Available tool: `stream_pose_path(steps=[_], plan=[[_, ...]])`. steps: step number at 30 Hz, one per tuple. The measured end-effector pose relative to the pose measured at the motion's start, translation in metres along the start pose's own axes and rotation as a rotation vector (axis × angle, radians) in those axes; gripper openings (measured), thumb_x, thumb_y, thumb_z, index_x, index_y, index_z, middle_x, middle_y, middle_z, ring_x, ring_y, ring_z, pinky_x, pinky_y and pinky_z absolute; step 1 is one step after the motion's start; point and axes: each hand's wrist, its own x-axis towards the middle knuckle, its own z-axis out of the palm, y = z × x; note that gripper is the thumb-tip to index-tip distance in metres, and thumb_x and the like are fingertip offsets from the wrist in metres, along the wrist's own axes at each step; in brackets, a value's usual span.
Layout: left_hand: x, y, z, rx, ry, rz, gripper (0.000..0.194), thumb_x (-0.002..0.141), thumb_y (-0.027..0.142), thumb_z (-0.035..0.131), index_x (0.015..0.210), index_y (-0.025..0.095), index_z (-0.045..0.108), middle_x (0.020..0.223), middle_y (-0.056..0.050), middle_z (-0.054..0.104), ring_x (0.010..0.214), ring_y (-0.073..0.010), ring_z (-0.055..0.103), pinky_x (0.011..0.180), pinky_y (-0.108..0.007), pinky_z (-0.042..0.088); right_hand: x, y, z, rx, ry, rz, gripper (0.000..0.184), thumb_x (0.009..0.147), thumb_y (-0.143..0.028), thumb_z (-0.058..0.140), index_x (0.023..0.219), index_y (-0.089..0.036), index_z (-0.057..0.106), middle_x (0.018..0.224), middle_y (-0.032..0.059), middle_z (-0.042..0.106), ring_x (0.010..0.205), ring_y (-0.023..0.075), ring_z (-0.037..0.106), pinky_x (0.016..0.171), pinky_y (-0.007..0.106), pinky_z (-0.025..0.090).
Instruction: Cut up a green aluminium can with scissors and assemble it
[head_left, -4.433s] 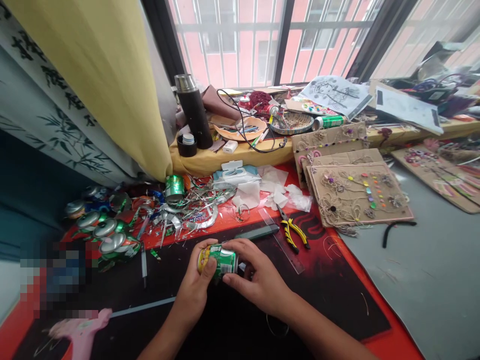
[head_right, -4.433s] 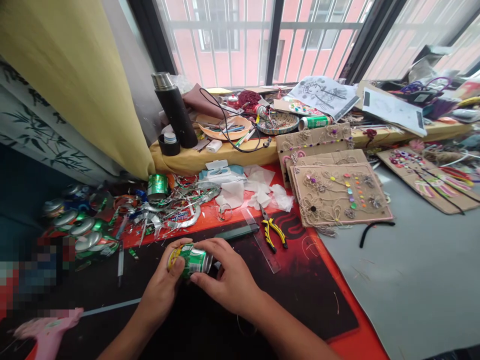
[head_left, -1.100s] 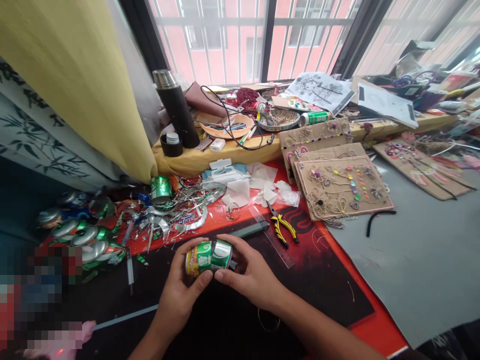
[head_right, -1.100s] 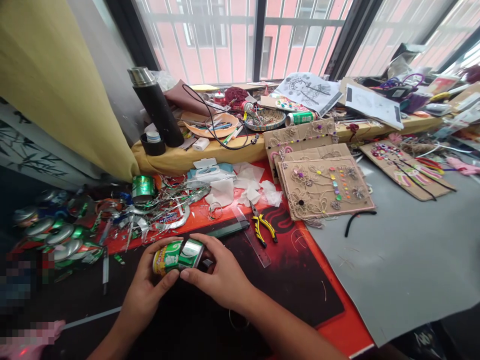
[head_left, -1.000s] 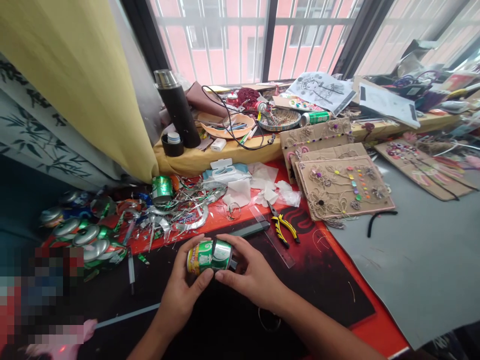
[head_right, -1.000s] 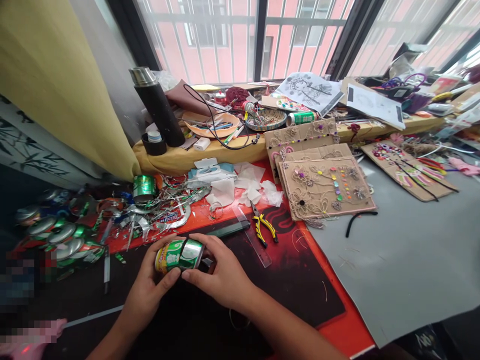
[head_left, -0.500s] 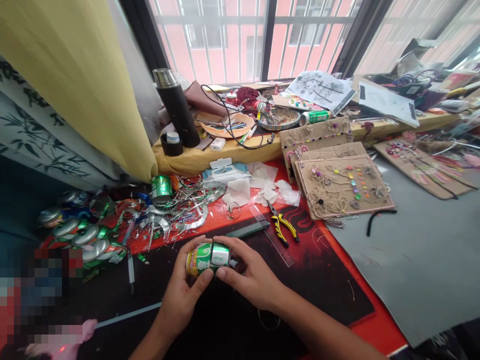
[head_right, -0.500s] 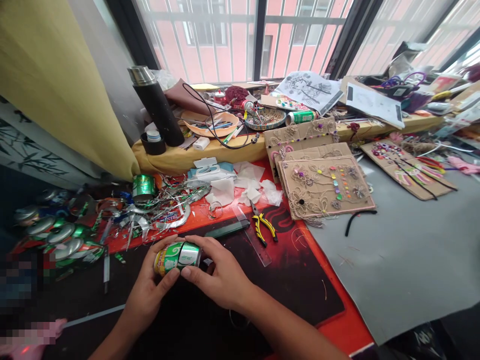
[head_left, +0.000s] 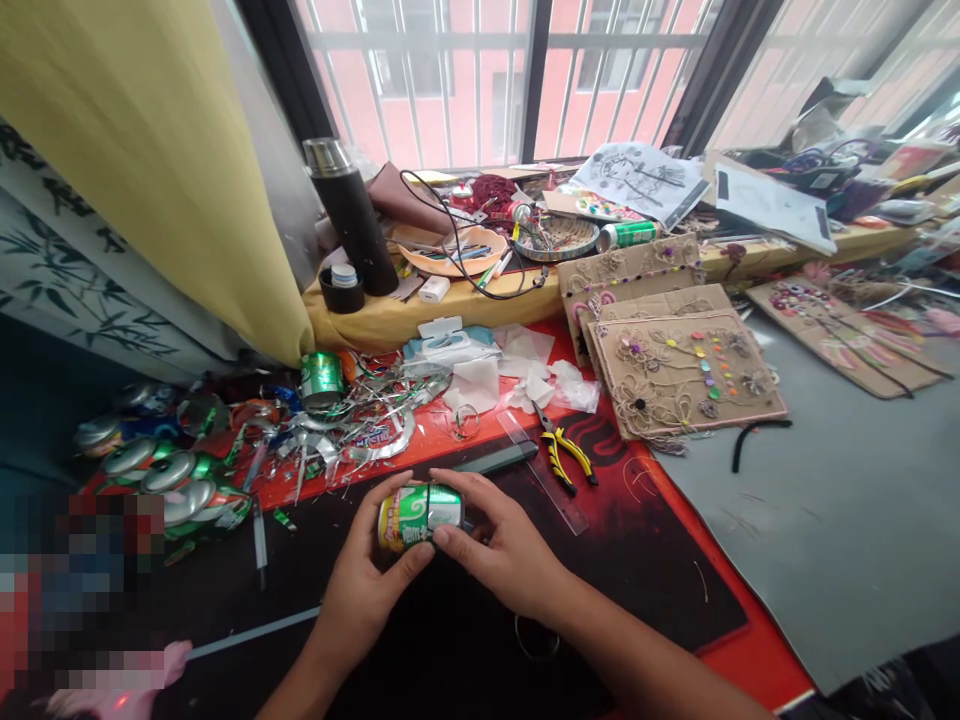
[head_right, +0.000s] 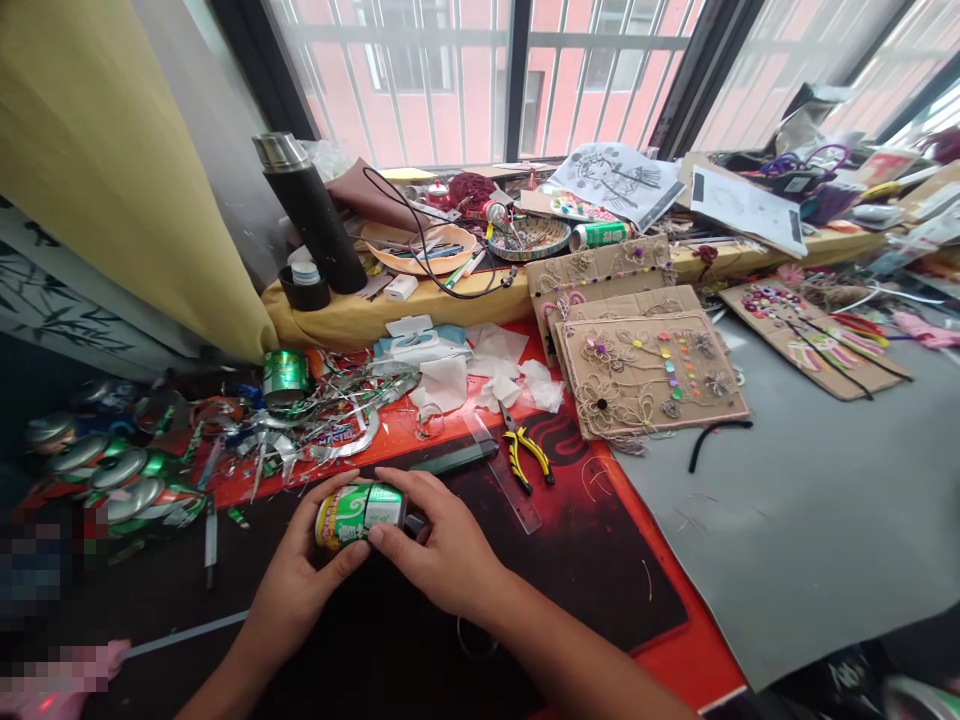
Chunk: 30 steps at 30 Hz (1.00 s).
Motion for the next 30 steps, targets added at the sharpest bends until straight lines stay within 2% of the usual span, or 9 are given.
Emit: stream_pose_path(steps=[5, 10, 16, 19, 23, 26, 30], plan=[[0.003, -0.001, -0.002, 0.1, 0.018, 0.005, 0.071, 0.082, 0.05, 0.087, 0.144, 0.027, 0.061, 0.148, -0.013, 0.068, 0.13, -0.0371, 0.071, 0.109, -0.047, 0.059, 0.0, 0.0, 0.0, -0.033, 0.009, -0.01, 0.054, 0.098, -0.035, 0.073, 0.151, -0.029, 0.064, 0.137, 0.0079, 0.067, 0.103, 0.0215, 0.068, 0.068, 0.027, 0.05], [0.006, -0.002, -0.005, 0.164, 0.025, 0.0, 0.074, 0.08, 0.055, 0.087, 0.144, 0.027, 0.063, 0.145, -0.013, 0.071, 0.131, -0.0385, 0.07, 0.111, -0.05, 0.057, 0.001, 0.001, 0.0, -0.04, 0.013, -0.014, 0.053, 0.098, -0.034, 0.074, 0.15, -0.029, 0.064, 0.14, 0.0075, 0.068, 0.111, 0.0234, 0.068, 0.081, 0.031, 0.055], [0.008, -0.007, -0.005, 0.126, 0.034, -0.019, 0.076, 0.078, 0.055, 0.088, 0.144, 0.028, 0.061, 0.143, -0.012, 0.072, 0.127, -0.0383, 0.072, 0.107, -0.049, 0.061, 0.001, 0.001, 0.0, -0.061, 0.016, -0.009, 0.053, 0.098, -0.035, 0.074, 0.15, -0.028, 0.064, 0.138, 0.0075, 0.068, 0.107, 0.0226, 0.069, 0.089, 0.034, 0.057], [0.01, -0.012, -0.01, 0.132, 0.0, -0.038, 0.073, 0.08, 0.053, 0.088, 0.143, 0.028, 0.06, 0.144, -0.012, 0.071, 0.128, -0.0371, 0.072, 0.108, -0.048, 0.06, 0.001, 0.001, 0.0, -0.064, 0.021, -0.007, 0.053, 0.098, -0.034, 0.074, 0.15, -0.028, 0.064, 0.139, 0.0075, 0.068, 0.108, 0.023, 0.069, 0.091, 0.034, 0.057], [0.011, -0.017, -0.017, 0.135, -0.043, -0.06, 0.073, 0.08, 0.05, 0.089, 0.143, 0.028, 0.058, 0.144, -0.012, 0.071, 0.127, -0.036, 0.073, 0.107, -0.047, 0.062, 0.001, 0.001, 0.001, -0.065, 0.026, -0.021, 0.055, 0.098, -0.036, 0.074, 0.152, -0.027, 0.062, 0.14, 0.0084, 0.068, 0.118, 0.0257, 0.068, 0.101, 0.039, 0.056], [0.008, -0.012, -0.013, 0.099, -0.023, -0.059, 0.075, 0.078, 0.05, 0.091, 0.141, 0.028, 0.059, 0.144, -0.012, 0.07, 0.127, -0.0364, 0.072, 0.105, -0.046, 0.063, 0.0, 0.0, 0.001, -0.043, 0.028, -0.027, 0.059, 0.098, -0.039, 0.075, 0.154, -0.027, 0.06, 0.145, 0.0103, 0.067, 0.126, 0.0278, 0.066, 0.109, 0.043, 0.053], [0.0, -0.002, 0.001, 0.044, 0.065, -0.021, 0.071, 0.079, 0.054, 0.089, 0.139, 0.029, 0.061, 0.146, -0.011, 0.07, 0.129, -0.0354, 0.071, 0.107, -0.045, 0.061, 0.0, -0.002, 0.0, 0.006, 0.034, -0.007, 0.063, 0.096, -0.043, 0.077, 0.154, -0.025, 0.059, 0.149, 0.0126, 0.065, 0.132, 0.0294, 0.065, 0.114, 0.045, 0.05]])
